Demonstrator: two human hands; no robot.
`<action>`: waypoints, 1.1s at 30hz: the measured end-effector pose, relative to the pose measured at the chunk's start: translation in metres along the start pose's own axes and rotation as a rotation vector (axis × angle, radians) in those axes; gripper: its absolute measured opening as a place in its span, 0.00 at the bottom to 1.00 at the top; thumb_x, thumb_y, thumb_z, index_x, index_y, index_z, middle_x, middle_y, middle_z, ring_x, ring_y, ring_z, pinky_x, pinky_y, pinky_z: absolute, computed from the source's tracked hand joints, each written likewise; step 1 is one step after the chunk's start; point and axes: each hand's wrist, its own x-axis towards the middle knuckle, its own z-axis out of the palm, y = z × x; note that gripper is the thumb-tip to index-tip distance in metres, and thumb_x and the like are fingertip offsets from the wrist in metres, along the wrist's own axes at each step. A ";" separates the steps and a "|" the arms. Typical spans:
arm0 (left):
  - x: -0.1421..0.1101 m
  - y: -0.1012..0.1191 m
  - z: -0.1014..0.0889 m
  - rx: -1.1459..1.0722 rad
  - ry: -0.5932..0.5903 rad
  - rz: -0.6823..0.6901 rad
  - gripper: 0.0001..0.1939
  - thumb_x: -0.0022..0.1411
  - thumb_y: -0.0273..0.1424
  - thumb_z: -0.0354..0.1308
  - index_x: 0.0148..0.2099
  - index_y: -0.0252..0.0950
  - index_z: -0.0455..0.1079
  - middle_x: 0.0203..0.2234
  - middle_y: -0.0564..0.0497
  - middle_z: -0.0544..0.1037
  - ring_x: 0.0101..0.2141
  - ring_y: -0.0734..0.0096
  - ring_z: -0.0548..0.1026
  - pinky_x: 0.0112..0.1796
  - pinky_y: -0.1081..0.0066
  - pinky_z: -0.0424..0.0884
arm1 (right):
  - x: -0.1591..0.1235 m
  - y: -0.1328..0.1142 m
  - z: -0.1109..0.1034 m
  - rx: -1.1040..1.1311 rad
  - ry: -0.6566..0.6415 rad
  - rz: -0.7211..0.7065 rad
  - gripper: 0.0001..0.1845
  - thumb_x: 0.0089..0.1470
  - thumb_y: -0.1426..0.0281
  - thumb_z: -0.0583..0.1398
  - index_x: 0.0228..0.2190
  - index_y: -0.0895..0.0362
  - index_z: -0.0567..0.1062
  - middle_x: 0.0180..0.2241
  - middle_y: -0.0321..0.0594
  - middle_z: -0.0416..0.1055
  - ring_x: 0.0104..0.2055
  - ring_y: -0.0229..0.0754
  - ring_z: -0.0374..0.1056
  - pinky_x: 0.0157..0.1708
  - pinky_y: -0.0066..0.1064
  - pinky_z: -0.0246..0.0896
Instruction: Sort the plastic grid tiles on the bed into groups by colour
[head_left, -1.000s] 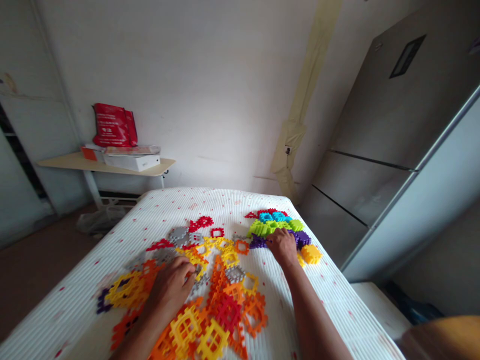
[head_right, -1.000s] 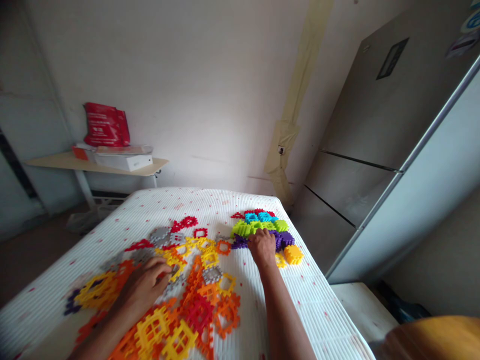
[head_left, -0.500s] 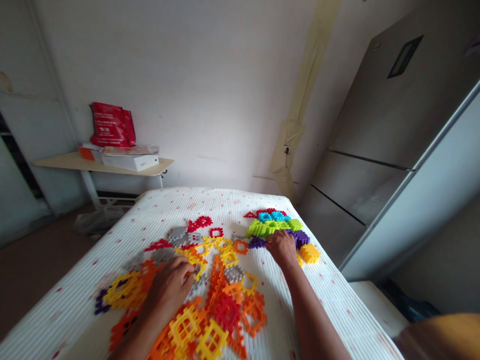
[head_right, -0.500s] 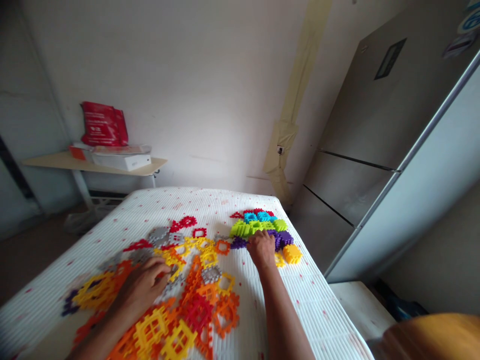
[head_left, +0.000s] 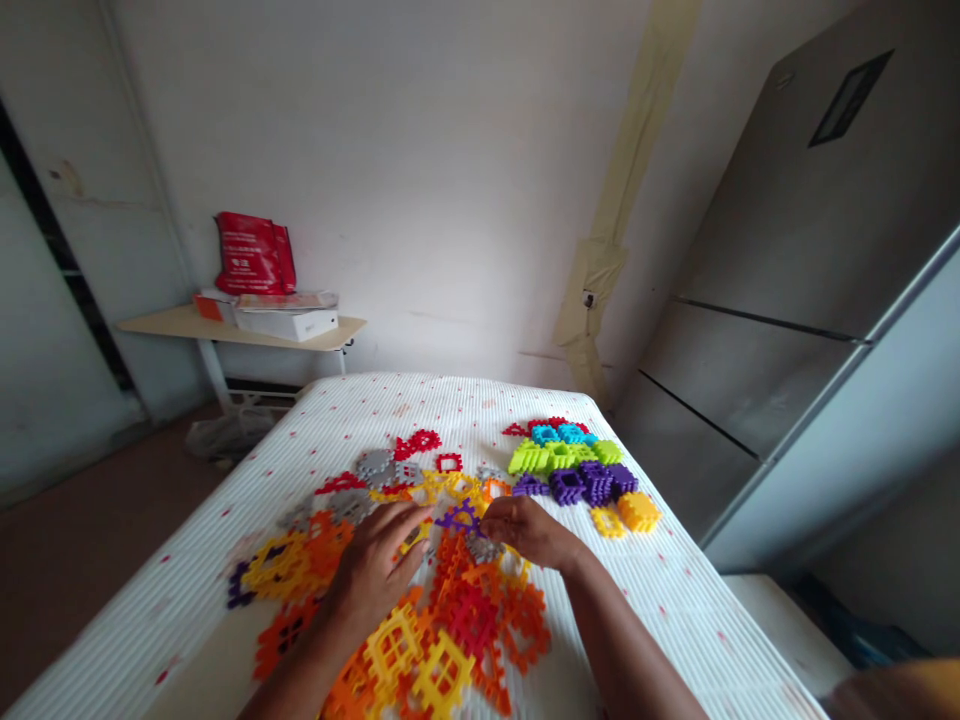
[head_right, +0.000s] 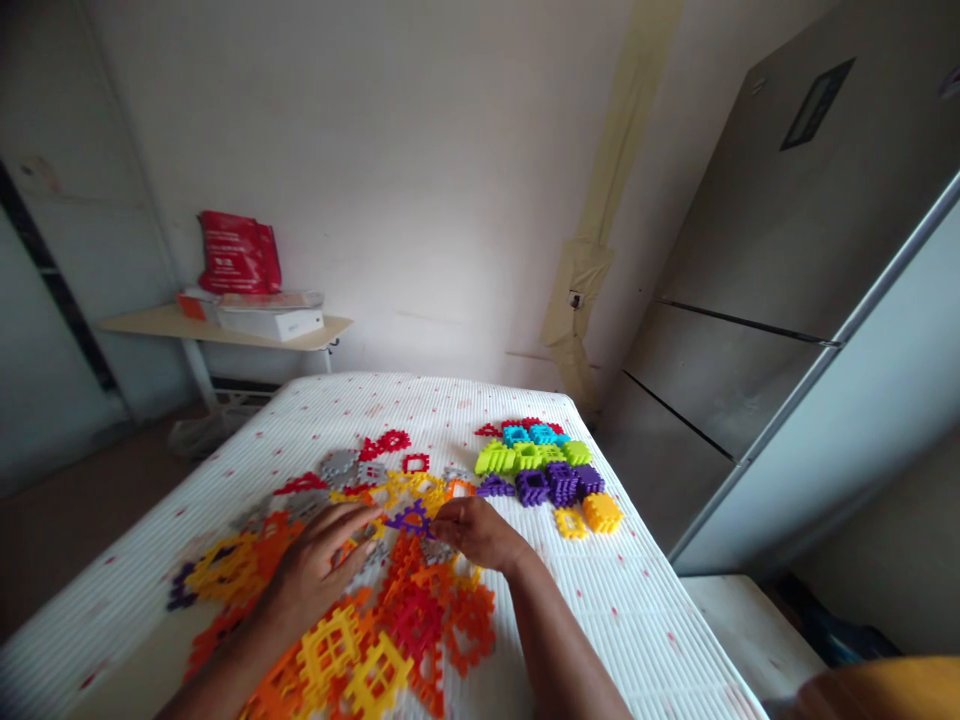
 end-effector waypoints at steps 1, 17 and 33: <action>0.000 0.001 0.000 -0.006 -0.006 0.001 0.15 0.58 0.29 0.52 0.48 0.40 0.71 0.41 0.48 0.77 0.42 0.67 0.74 0.44 0.69 0.71 | 0.001 -0.001 0.004 0.037 -0.025 -0.004 0.17 0.55 0.60 0.55 0.26 0.60 0.74 0.23 0.34 0.66 0.25 0.33 0.58 0.26 0.23 0.55; 0.000 0.001 0.002 -0.076 -0.010 -0.109 0.07 0.53 0.28 0.54 0.33 0.40 0.74 0.26 0.51 0.80 0.28 0.71 0.77 0.32 0.73 0.73 | 0.012 -0.006 0.034 -0.199 0.214 -0.062 0.10 0.56 0.70 0.55 0.33 0.57 0.76 0.30 0.37 0.72 0.32 0.35 0.66 0.33 0.23 0.59; -0.001 0.004 0.004 -0.079 -0.010 -0.015 0.06 0.54 0.26 0.54 0.30 0.39 0.72 0.24 0.54 0.79 0.26 0.74 0.77 0.30 0.77 0.71 | 0.010 -0.029 0.048 -0.747 0.236 -0.149 0.08 0.53 0.71 0.58 0.36 0.53 0.74 0.33 0.37 0.74 0.37 0.40 0.64 0.39 0.27 0.56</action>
